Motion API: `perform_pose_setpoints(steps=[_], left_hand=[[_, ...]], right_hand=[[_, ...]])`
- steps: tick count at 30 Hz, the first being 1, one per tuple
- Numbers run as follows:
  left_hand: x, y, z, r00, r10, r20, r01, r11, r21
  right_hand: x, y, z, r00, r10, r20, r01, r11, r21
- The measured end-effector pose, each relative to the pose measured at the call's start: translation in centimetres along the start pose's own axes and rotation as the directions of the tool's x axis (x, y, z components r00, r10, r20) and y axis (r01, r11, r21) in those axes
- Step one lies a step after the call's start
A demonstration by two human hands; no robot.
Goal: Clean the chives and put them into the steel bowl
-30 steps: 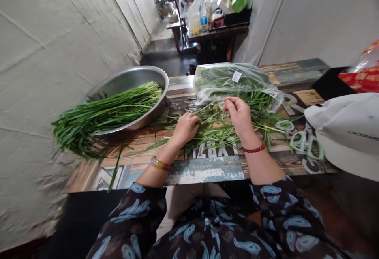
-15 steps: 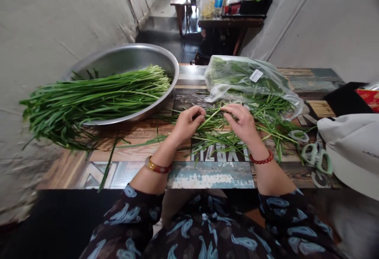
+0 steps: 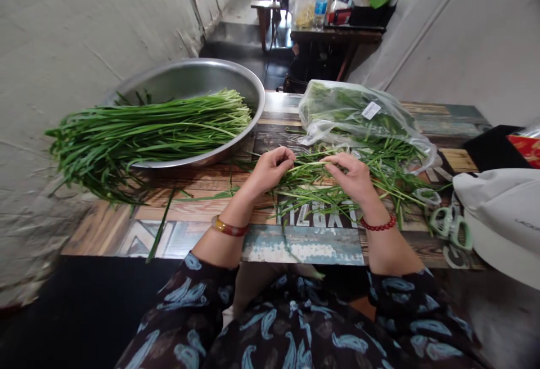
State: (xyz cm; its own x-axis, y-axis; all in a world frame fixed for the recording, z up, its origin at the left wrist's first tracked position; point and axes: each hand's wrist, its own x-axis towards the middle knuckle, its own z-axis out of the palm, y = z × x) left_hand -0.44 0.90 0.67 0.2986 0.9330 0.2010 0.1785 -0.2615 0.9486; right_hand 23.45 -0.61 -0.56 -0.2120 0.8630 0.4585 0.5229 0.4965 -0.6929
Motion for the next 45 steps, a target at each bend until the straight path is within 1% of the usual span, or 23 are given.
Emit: perform_pose_setpoints(steps=[4, 7, 10, 14, 17, 19, 23, 25, 27, 28, 30, 31, 33, 34, 36, 37, 38, 40, 41, 43, 45], left_hand=[[0.0, -0.3, 0.1, 1.0, -0.009, 0.021, 0.01, 1.0, -0.019], [0.0, -0.3, 0.3, 0.999, -0.018, 0.027, 0.018, 0.999, -0.031], [0.0, -0.2, 0.3, 0.999, -0.025, 0.032, 0.026, 0.999, -0.032], [0.0, -0.2, 0.4, 0.999, -0.019, 0.037, 0.019, 1.0, -0.016], [0.0, -0.5, 0.4, 0.999, 0.002, 0.034, -0.003, 0.999, 0.046], [0.0, -0.8, 0.3, 0.999, 0.035, -0.018, -0.032, 0.989, 0.146], [0.3, -0.9, -0.4, 0.975, 0.156, -0.161, -0.082, 0.917, 0.391], [0.2, -0.3, -0.9, 0.96, 0.196, -0.202, -0.081, 0.88, 0.468], [-0.5, 0.8, -1.4, 0.95, 0.225, -0.215, -0.081, 0.846, 0.527], [-1.1, 1.5, -1.7, 0.951, 0.234, -0.201, -0.086, 0.828, 0.555], [-2.9, 2.9, -2.2, 0.967, 0.221, -0.124, -0.104, 0.793, 0.6], [-4.1, 3.6, -2.5, 0.98, 0.191, -0.064, -0.111, 0.779, 0.617], [-6.7, 4.7, -2.9, 0.993, 0.082, 0.081, -0.115, 0.765, 0.633], [-8.1, 5.0, -3.1, 0.986, 0.016, 0.166, -0.12, 0.757, 0.642], [-10.6, 5.4, -3.1, 0.931, -0.136, 0.338, -0.135, 0.731, 0.669], [-11.5, 5.4, -3.0, 0.899, -0.187, 0.397, -0.148, 0.722, 0.675], [-12.3, 5.3, -2.8, 0.877, -0.219, 0.428, -0.159, 0.707, 0.689], [-12.9, 4.9, -1.8, 0.863, -0.246, 0.441, -0.171, 0.68, 0.713], [-12.8, 4.7, -1.1, 0.869, -0.253, 0.425, -0.161, 0.668, 0.726], [-11.8, 4.1, 0.7, 0.891, -0.25, 0.379, -0.141, 0.642, 0.754], [-10.2, 3.6, 3.0, 0.922, -0.233, 0.309, -0.106, 0.614, 0.782]], right_hand=[[0.0, 0.1, 0.1, 0.997, -0.044, 0.068, 0.047, 0.998, -0.037], [0.1, -0.1, 0.1, 0.993, -0.096, 0.073, 0.102, 0.99, -0.093], [0.1, -0.4, 0.2, 0.991, -0.123, 0.055, 0.128, 0.986, -0.105], [0.1, -0.6, 0.6, 0.991, -0.131, -0.024, 0.129, 0.99, -0.056], [0.1, -0.6, 0.8, 0.993, -0.085, -0.082, 0.085, 0.996, 0.007], [0.2, -0.4, 0.7, 0.988, -0.027, -0.149, 0.033, 0.999, 0.039], [0.4, 0.7, 0.6, 0.946, 0.095, -0.31, -0.065, 0.992, 0.106], [0.4, 1.5, 0.6, 0.922, 0.146, -0.358, -0.099, 0.984, 0.148], [0.4, 2.2, 0.6, 0.898, 0.197, -0.393, -0.126, 0.972, 0.2], [0.5, 2.4, 0.7, 0.886, 0.223, -0.407, -0.137, 0.964, 0.23], [0.5, 2.7, 0.8, 0.864, 0.267, -0.427, -0.154, 0.947, 0.281], [0.5, 2.8, 0.8, 0.856, 0.282, -0.433, -0.16, 0.941, 0.297], [0.6, 2.6, 0.8, 0.849, 0.302, -0.433, -0.168, 0.932, 0.322], [0.6, 2.4, 0.8, 0.847, 0.314, -0.429, -0.173, 0.926, 0.336], [0.7, 2.0, 0.7, 0.837, 0.354, -0.417, -0.192, 0.904, 0.382], [0.7, 1.7, 0.7, 0.829, 0.377, -0.412, -0.201, 0.89, 0.41], [0.7, 1.4, 0.6, 0.822, 0.397, -0.407, -0.208, 0.876, 0.436], [0.7, 1.0, 0.5, 0.812, 0.423, -0.402, -0.213, 0.856, 0.471], [0.8, 0.8, 0.4, 0.809, 0.426, -0.404, -0.21, 0.852, 0.479], [0.8, 0.6, 0.2, 0.804, 0.431, -0.41, -0.204, 0.847, 0.491], [0.8, 0.6, 0.0, 0.795, 0.444, -0.412, -0.2, 0.834, 0.513]])
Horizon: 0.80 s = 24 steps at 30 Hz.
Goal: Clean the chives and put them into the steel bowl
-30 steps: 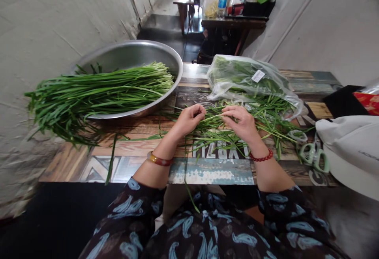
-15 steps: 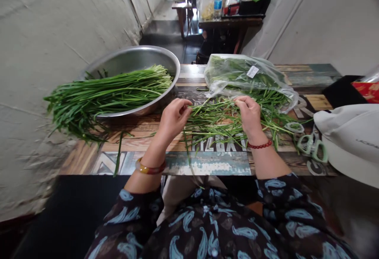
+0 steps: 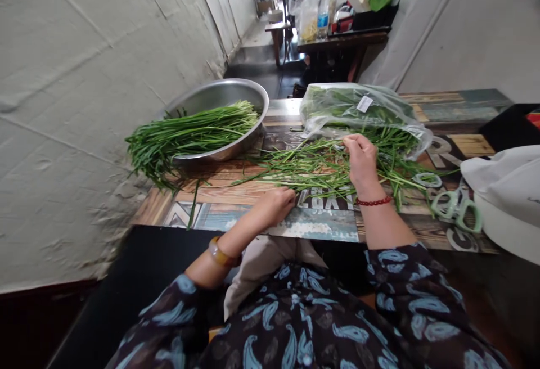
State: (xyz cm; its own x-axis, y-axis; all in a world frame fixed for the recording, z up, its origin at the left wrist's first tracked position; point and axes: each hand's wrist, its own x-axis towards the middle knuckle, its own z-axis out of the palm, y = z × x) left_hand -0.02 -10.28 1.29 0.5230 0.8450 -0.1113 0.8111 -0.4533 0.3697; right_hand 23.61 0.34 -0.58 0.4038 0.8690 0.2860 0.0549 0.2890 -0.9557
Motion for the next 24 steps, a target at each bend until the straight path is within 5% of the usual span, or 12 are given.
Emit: perform_pose_setpoints(steps=[5, 9, 11, 14, 16, 18, 21, 24], left_hand=[[6.1, 3.2, 1.9, 0.967, -0.143, -0.213, 0.083, 0.96, -0.267], [7.8, 3.3, 1.3, 0.922, -0.097, -0.376, -0.09, 0.889, -0.449], [7.6, 2.2, 0.0, 0.855, -0.164, -0.493, -0.114, 0.866, -0.486], [7.3, 0.0, -2.4, 0.691, -0.348, -0.633, -0.083, 0.833, -0.548], [7.6, -0.9, -3.7, 0.626, -0.345, -0.699, -0.099, 0.854, -0.51], [8.2, -1.0, -4.4, 0.671, -0.21, -0.711, -0.152, 0.9, -0.409], [9.2, -0.6, -4.2, 0.817, 0.033, -0.576, -0.23, 0.934, -0.273], [9.8, -0.9, -3.6, 0.894, 0.066, -0.443, -0.199, 0.945, -0.26]], right_hand=[[0.4, -0.4, -0.6, 0.998, 0.039, -0.045, -0.033, 0.992, 0.119], [0.3, -0.7, -0.7, 0.999, 0.021, -0.035, -0.015, 0.986, 0.163], [0.2, -0.7, -0.6, 1.0, 0.004, -0.01, -0.003, 0.989, 0.151], [0.0, -0.8, -0.3, 1.0, -0.017, 0.023, 0.015, 0.993, 0.118], [-0.3, -1.0, -0.1, 0.998, -0.04, 0.044, 0.037, 0.997, 0.066], [-0.6, -1.3, 0.2, 0.992, -0.087, 0.086, 0.089, 0.996, -0.019], [-1.1, -1.8, 0.8, 0.955, -0.223, 0.197, 0.249, 0.962, -0.116], [-1.3, -1.8, 1.2, 0.911, -0.318, 0.261, 0.364, 0.92, -0.149]])
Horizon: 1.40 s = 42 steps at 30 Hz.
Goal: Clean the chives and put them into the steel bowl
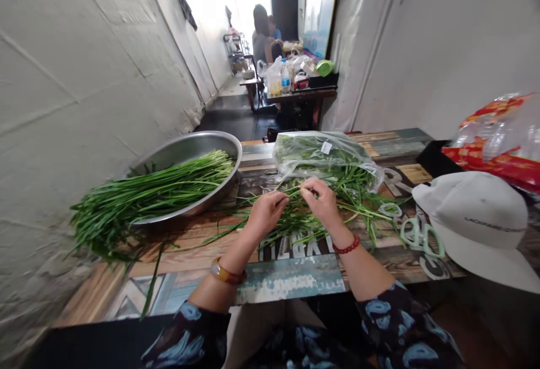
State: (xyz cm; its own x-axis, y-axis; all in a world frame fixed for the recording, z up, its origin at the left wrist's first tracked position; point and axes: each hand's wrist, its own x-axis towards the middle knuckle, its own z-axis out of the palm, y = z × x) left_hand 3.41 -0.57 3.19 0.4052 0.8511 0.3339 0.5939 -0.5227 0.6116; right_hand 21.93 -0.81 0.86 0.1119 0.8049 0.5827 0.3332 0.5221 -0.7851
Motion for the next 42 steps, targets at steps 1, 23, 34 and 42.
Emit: perform_pose_setpoints(steps=[1, 23, 34, 42], left_hand=[[0.0, -0.4, 0.0, 1.0, -0.025, 0.012, 0.025, 1.0, -0.006], [-1.8, -3.4, -1.2, 0.9, -0.43, -0.078, 0.363, 0.835, -0.415], [-1.7, -2.1, -2.9, 0.975, -0.19, -0.114, 0.135, 0.917, -0.375], [-1.8, -1.6, -1.6, 0.921, -0.186, 0.341, 0.365, 0.714, -0.597]], right_hand=[[0.0, 0.1, 0.1, 1.0, -0.012, -0.002, 0.012, 1.0, -0.015], [-0.2, 1.3, -0.4, 0.976, 0.119, -0.185, -0.11, 0.992, 0.061], [-0.2, -0.3, 0.7, 0.991, 0.021, 0.13, -0.029, 0.998, 0.055], [-0.4, -1.0, 0.8, 0.95, -0.109, 0.293, 0.133, 0.989, -0.063]])
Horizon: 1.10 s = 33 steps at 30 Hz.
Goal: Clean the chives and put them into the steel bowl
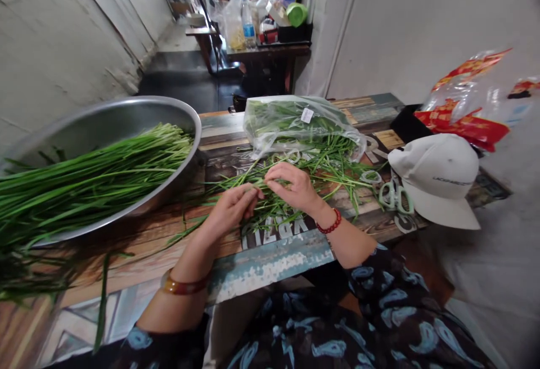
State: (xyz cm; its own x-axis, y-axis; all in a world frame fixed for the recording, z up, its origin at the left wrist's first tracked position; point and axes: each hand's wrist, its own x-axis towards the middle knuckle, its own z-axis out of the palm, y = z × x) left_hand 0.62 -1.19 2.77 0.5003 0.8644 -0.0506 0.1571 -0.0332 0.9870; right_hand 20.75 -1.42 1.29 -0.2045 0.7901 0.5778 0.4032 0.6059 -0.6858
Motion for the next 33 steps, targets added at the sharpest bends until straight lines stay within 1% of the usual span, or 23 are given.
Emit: perform_pose_setpoints(steps=[2, 4, 6, 8, 10, 12, 13, 14, 15, 16, 17, 18, 19, 20, 21, 22, 23, 24, 26, 28, 29, 31, 33], left_hand=[[0.1, 0.0, -0.6, 0.988, -0.036, -0.15, -0.001, 0.971, -0.24], [0.2, 0.2, -1.4, 0.96, -0.058, -0.275, -0.062, 0.911, -0.408], [0.2, 0.6, -2.0, 0.938, -0.07, -0.339, -0.112, 0.865, -0.489], [0.2, 1.0, -2.4, 0.929, -0.077, -0.362, -0.14, 0.832, -0.536], [0.1, 1.3, -2.5, 0.928, -0.07, -0.365, -0.162, 0.807, -0.568], [0.1, 1.3, -2.5, 0.928, -0.052, -0.368, -0.185, 0.794, -0.58], [0.0, 1.2, -2.5, 0.927, -0.046, -0.372, -0.195, 0.79, -0.581], [0.0, 1.1, -2.6, 0.925, -0.042, -0.377, -0.201, 0.789, -0.581], [0.0, 1.0, -2.6, 0.924, -0.039, -0.379, -0.206, 0.787, -0.581], [0.0, 0.9, -2.6, 0.924, -0.035, -0.38, -0.209, 0.787, -0.581], [0.1, 0.8, -2.7, 0.923, -0.029, -0.383, -0.214, 0.789, -0.576], [0.1, 0.6, -2.7, 0.92, -0.02, -0.39, -0.223, 0.793, -0.567], [0.1, 0.5, -2.8, 0.916, -0.014, -0.401, -0.231, 0.8, -0.554], [0.2, 0.4, -2.8, 0.91, -0.012, -0.415, -0.236, 0.808, -0.54], [0.2, 0.3, -2.8, 0.903, -0.015, -0.429, -0.239, 0.814, -0.53], [0.3, 0.3, -2.9, 0.898, -0.018, -0.441, -0.241, 0.817, -0.523], [0.3, 0.2, -2.9, 0.894, -0.017, -0.448, -0.246, 0.818, -0.521], [0.4, 0.1, -3.0, 0.892, -0.009, -0.452, -0.255, 0.815, -0.52], [0.4, -0.2, -3.2, 0.889, 0.033, -0.456, -0.295, 0.803, -0.518], [0.4, -0.5, -3.4, 0.883, 0.085, -0.461, -0.344, 0.785, -0.515], [0.4, -0.6, -3.5, 0.879, 0.105, -0.465, -0.366, 0.775, -0.515], [0.3, -0.9, -3.6, 0.868, 0.126, -0.48, -0.394, 0.763, -0.513], [0.3, -1.1, -3.8, 0.864, 0.113, -0.49, -0.386, 0.775, -0.501]], right_hand=[[-0.2, 1.1, -0.5, 0.998, 0.059, 0.037, -0.057, 0.996, -0.064], [-0.6, 2.3, -0.9, 0.985, 0.152, 0.077, -0.133, 0.969, -0.208], [-1.2, 3.0, -0.9, 0.968, 0.229, 0.098, -0.179, 0.912, -0.368], [-1.7, 3.1, -0.6, 0.964, 0.224, 0.145, -0.14, 0.886, -0.441], [-1.9, 2.4, -0.2, 0.956, 0.132, 0.261, -0.025, 0.926, -0.376], [-1.8, 1.6, 0.1, 0.921, 0.005, 0.39, 0.081, 0.976, -0.204], [-1.7, 1.3, 0.1, 0.905, -0.044, 0.424, 0.102, 0.988, -0.113], [-1.5, 1.1, 0.1, 0.903, -0.068, 0.425, 0.095, 0.995, -0.043], [-1.3, 1.0, -0.1, 0.919, -0.06, 0.391, 0.066, 0.998, -0.002], [-1.1, 1.2, -0.4, 0.947, -0.021, 0.32, 0.018, 1.0, 0.011], [-1.0, 1.5, -0.7, 0.975, 0.042, 0.219, -0.044, 0.999, 0.004], [-0.8, 1.9, -1.1, 0.988, 0.118, 0.098, -0.117, 0.993, -0.014], [-0.8, 2.5, -1.5, 0.982, 0.189, -0.026, -0.189, 0.981, -0.033], [-0.7, 3.0, -1.9, 0.964, 0.239, -0.119, -0.247, 0.968, -0.051], [-0.7, 3.6, -2.1, 0.949, 0.262, -0.176, -0.279, 0.958, -0.075], [-0.8, 4.0, -2.2, 0.947, 0.26, -0.188, -0.283, 0.953, -0.112], [-0.9, 4.4, -2.2, 0.958, 0.235, -0.163, -0.261, 0.953, -0.156], [-1.0, 4.6, -2.1, 0.975, 0.195, -0.106, -0.213, 0.956, -0.204], [-1.3, 4.6, -1.4, 0.992, 0.102, 0.07, -0.079, 0.959, -0.274], [-1.6, 4.1, -0.6, 0.969, 0.025, 0.246, 0.048, 0.957, -0.287], [-1.7, 3.8, -0.3, 0.951, -0.004, 0.311, 0.093, 0.957, -0.274], [-1.9, 2.9, 0.2, 0.931, -0.047, 0.362, 0.139, 0.962, -0.234], [-1.7, 2.1, 0.5, 0.956, -0.048, 0.289, 0.113, 0.97, -0.215]])
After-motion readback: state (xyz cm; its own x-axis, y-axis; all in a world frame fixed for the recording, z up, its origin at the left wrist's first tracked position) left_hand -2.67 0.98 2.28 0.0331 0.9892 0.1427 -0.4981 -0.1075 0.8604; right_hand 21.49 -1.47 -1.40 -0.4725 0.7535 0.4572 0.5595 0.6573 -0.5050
